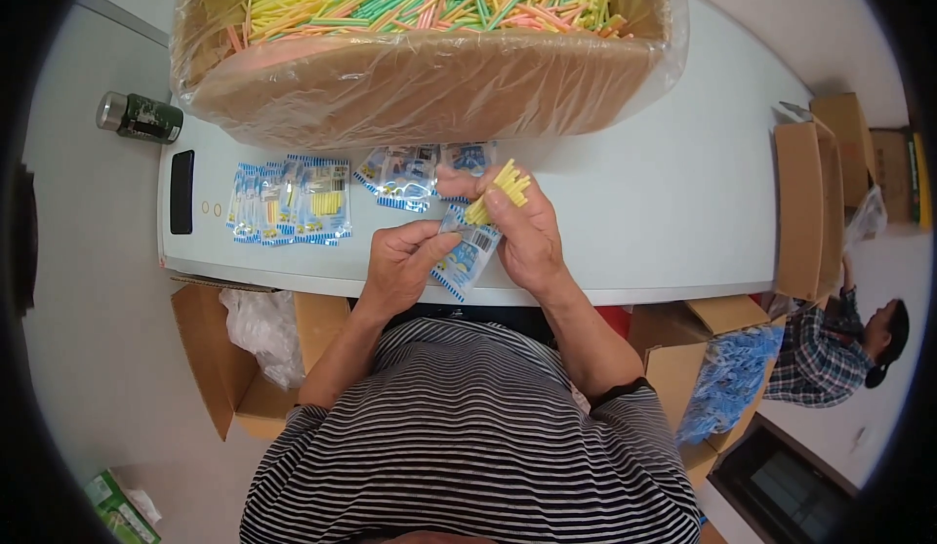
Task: Organizing and packaging small packets and bundles of plastic sticks into kits at a workstation.
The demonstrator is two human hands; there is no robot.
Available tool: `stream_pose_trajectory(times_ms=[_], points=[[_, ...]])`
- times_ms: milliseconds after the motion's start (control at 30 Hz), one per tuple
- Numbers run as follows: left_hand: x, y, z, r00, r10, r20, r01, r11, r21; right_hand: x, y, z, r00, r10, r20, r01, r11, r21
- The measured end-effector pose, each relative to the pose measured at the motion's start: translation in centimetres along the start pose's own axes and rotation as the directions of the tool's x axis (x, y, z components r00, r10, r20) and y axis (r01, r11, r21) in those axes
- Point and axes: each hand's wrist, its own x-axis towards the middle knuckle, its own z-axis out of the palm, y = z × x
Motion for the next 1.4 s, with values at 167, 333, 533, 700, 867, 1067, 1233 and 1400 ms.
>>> stream_pose_trajectory(times_ms=[167,333,533,700,867,1067,1233,1400], points=[[-0.1,-1.2,0.9,0.996,0.014,-0.083,-0.024,0.992,-0.122,-0.1,-0.3,0.2,0.979,0.182,-0.090,-0.182,0.983,0.012],[0.0,-1.5,1.1,0.991,0.011,-0.134,-0.032,0.987,-0.155,0.3,-0.5,0.4,0.977,0.186,-0.109,-0.181,0.982,0.056],[0.0,-1.9,0.8,0.990,0.009,-0.138,-0.029,0.989,-0.147,0.3,0.1,0.2,0.997,0.062,-0.037,-0.067,0.986,-0.152],[-0.1,-1.7,0.8,0.990,0.030,-0.141,-0.046,0.993,-0.108,0.2,0.5,-0.4,0.995,0.087,-0.044,-0.095,0.960,-0.262],[0.1,-2.3,1.2,0.989,0.040,-0.140,-0.068,0.977,-0.200,0.6,0.1,-0.3,0.957,0.290,-0.008,-0.279,0.913,-0.296],[0.4,-2.3,1.0,0.993,0.046,-0.106,-0.065,0.981,-0.182,1.5,0.4,0.1,0.969,0.239,0.070,-0.249,0.921,0.301],[0.2,-2.4,0.8,0.988,0.086,-0.127,-0.106,0.982,-0.157,2.2,-0.5,0.8,0.930,0.363,0.050,-0.344,0.912,-0.221],[0.3,-1.7,1.1,0.976,0.072,-0.208,-0.138,0.936,-0.325,1.5,-0.2,1.3,0.972,0.071,-0.226,-0.081,0.996,-0.037]])
